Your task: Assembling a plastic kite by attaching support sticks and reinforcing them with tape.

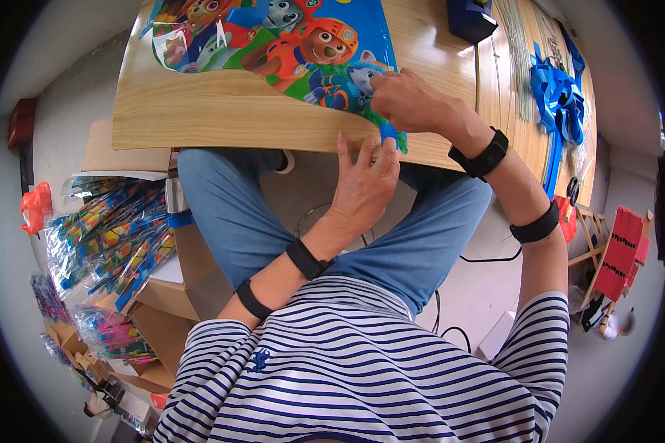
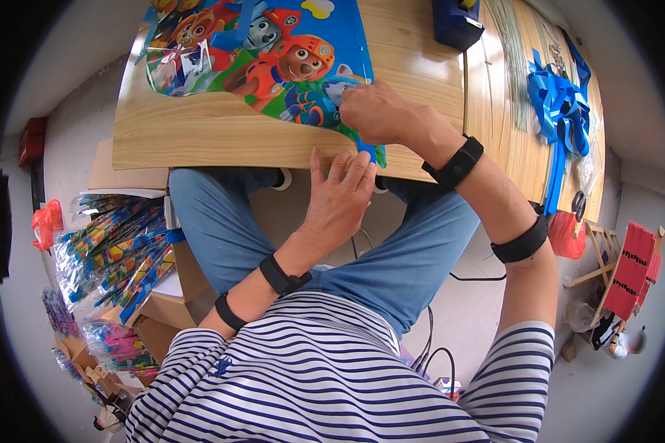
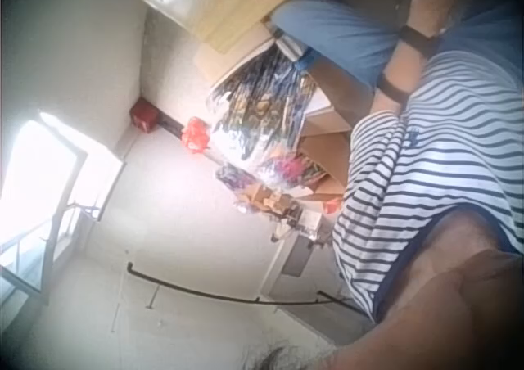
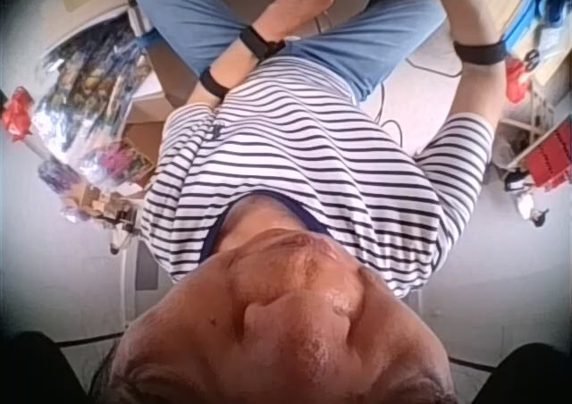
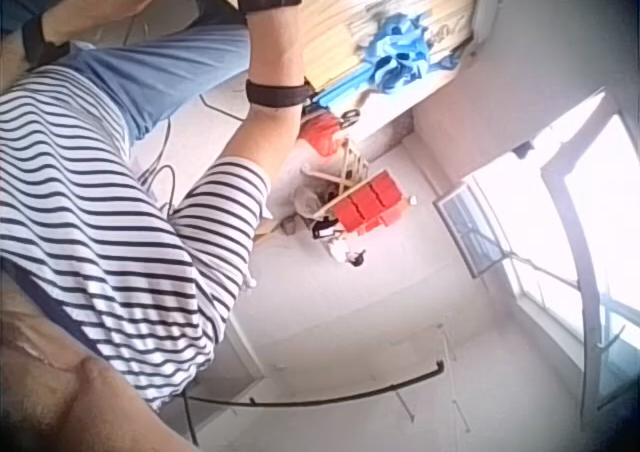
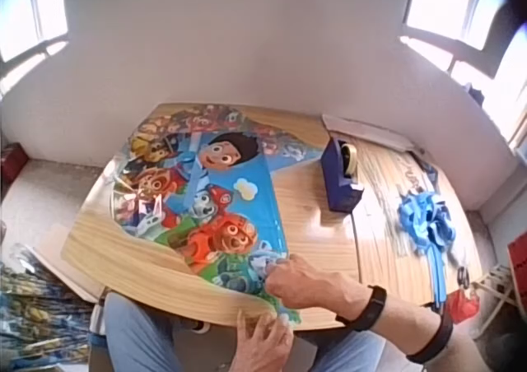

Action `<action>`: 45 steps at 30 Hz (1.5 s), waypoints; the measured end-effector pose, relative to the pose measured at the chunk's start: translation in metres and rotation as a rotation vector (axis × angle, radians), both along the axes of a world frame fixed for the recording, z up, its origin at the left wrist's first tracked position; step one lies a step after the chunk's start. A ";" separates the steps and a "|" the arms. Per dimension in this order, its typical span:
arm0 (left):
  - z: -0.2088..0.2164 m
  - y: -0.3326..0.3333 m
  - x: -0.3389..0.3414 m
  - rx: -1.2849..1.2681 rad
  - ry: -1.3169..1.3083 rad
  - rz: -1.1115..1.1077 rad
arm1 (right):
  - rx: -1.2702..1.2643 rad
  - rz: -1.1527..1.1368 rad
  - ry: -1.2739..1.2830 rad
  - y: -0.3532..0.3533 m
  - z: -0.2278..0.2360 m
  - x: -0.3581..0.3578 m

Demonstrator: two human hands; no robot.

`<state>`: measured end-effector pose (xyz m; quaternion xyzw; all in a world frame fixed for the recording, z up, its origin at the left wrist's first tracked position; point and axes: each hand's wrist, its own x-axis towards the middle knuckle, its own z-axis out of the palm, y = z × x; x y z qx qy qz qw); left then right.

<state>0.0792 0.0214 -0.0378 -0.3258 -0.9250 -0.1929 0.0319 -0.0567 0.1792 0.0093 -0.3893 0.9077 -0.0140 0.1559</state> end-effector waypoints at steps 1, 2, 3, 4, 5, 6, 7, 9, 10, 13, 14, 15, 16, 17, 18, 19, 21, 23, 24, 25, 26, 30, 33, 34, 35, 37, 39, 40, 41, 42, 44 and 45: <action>0.000 0.000 0.000 -0.001 0.001 -0.004 | -0.001 -0.002 -0.003 0.000 0.000 0.000; 0.000 -0.001 0.000 -0.002 0.003 -0.007 | -0.002 -0.004 -0.006 0.000 0.000 0.000; 0.001 -0.001 0.000 -0.004 -0.001 -0.010 | 0.000 -0.008 -0.009 0.000 0.000 -0.001; 0.001 -0.001 0.000 -0.005 -0.004 -0.014 | 0.001 -0.011 -0.012 0.000 -0.001 -0.001; 0.002 -0.001 -0.001 -0.007 -0.007 -0.017 | 0.003 -0.015 -0.015 0.000 -0.002 -0.002; 0.002 -0.001 -0.001 -0.008 -0.013 -0.019 | 0.004 -0.015 -0.018 0.000 -0.003 -0.002; 0.003 -0.001 -0.002 -0.010 -0.019 -0.021 | 0.005 -0.016 -0.020 0.001 -0.003 -0.002; 0.003 -0.001 -0.003 -0.011 -0.029 -0.029 | 0.007 -0.019 -0.018 0.001 -0.005 -0.002; 0.004 -0.001 -0.003 -0.011 -0.034 -0.033 | 0.008 -0.021 -0.014 0.000 -0.005 -0.003; 0.005 -0.002 -0.005 -0.005 -0.041 -0.041 | 0.056 -0.024 0.048 -0.004 -0.004 -0.004; 0.005 -0.002 -0.005 -0.001 -0.042 -0.044 | 0.098 -0.036 0.061 -0.005 -0.003 -0.004; 0.005 -0.002 -0.005 -0.002 -0.040 -0.045 | 0.126 -0.053 0.061 -0.007 -0.001 -0.006; 0.005 -0.001 -0.005 -0.004 -0.037 -0.045 | 0.171 -0.079 0.046 -0.008 0.001 -0.008; 0.004 -0.001 -0.006 -0.001 -0.028 -0.044 | 0.201 -0.097 0.042 -0.009 0.003 -0.010; 0.004 -0.001 -0.006 -0.020 -0.016 -0.043 | 0.204 -0.117 0.022 -0.009 0.005 -0.011; 0.003 0.000 -0.006 -0.034 0.001 -0.042 | 0.192 -0.131 0.012 -0.008 0.007 -0.011; 0.003 0.001 -0.005 -0.002 0.024 -0.031 | 0.137 -0.175 0.011 -0.004 0.008 -0.011; 0.002 0.002 -0.005 0.090 0.028 -0.014 | 0.062 -0.234 0.008 0.002 0.008 -0.008; 0.002 0.003 -0.005 0.087 0.027 -0.017 | -0.050 -0.313 0.100 0.006 0.008 -0.008; 0.002 0.002 -0.005 0.081 0.021 -0.023 | -0.154 -0.390 0.169 0.010 0.009 -0.009; 0.002 0.001 -0.005 0.073 0.015 -0.030 | -0.244 -0.475 0.234 0.013 0.010 -0.010; 0.004 0.000 -0.006 0.067 0.015 -0.040 | -0.334 -0.643 0.080 0.025 0.012 0.016; 0.004 0.002 -0.006 0.075 0.025 -0.022 | -0.362 -0.846 -0.073 0.018 -0.004 0.051; 0.004 0.002 -0.006 0.077 0.033 -0.020 | -0.365 -0.917 -0.096 0.016 -0.010 0.058; 0.003 0.003 -0.006 0.075 0.039 -0.022 | -0.340 -1.008 -0.133 0.015 -0.016 0.061; 0.002 0.003 -0.005 0.063 0.047 -0.026 | -0.353 -1.066 -0.123 0.013 -0.026 0.060; 0.001 0.002 -0.006 0.060 0.059 -0.030 | -0.347 -1.121 -0.080 0.011 -0.033 0.057; 0.000 0.003 -0.005 0.064 0.067 -0.029 | -0.349 -1.134 -0.037 0.009 -0.034 0.055; 0.000 0.004 -0.005 0.068 0.079 -0.027 | -0.353 -1.146 0.010 0.006 -0.035 0.053; 0.000 0.005 -0.004 0.060 0.070 -0.032 | -0.339 -1.170 0.067 0.003 -0.035 0.051; 0.002 0.006 -0.003 0.027 0.077 -0.021 | -0.344 -1.198 0.190 -0.009 -0.036 0.047; 0.004 0.005 -0.003 0.033 0.073 -0.024 | -0.309 -1.223 0.206 -0.015 -0.036 0.045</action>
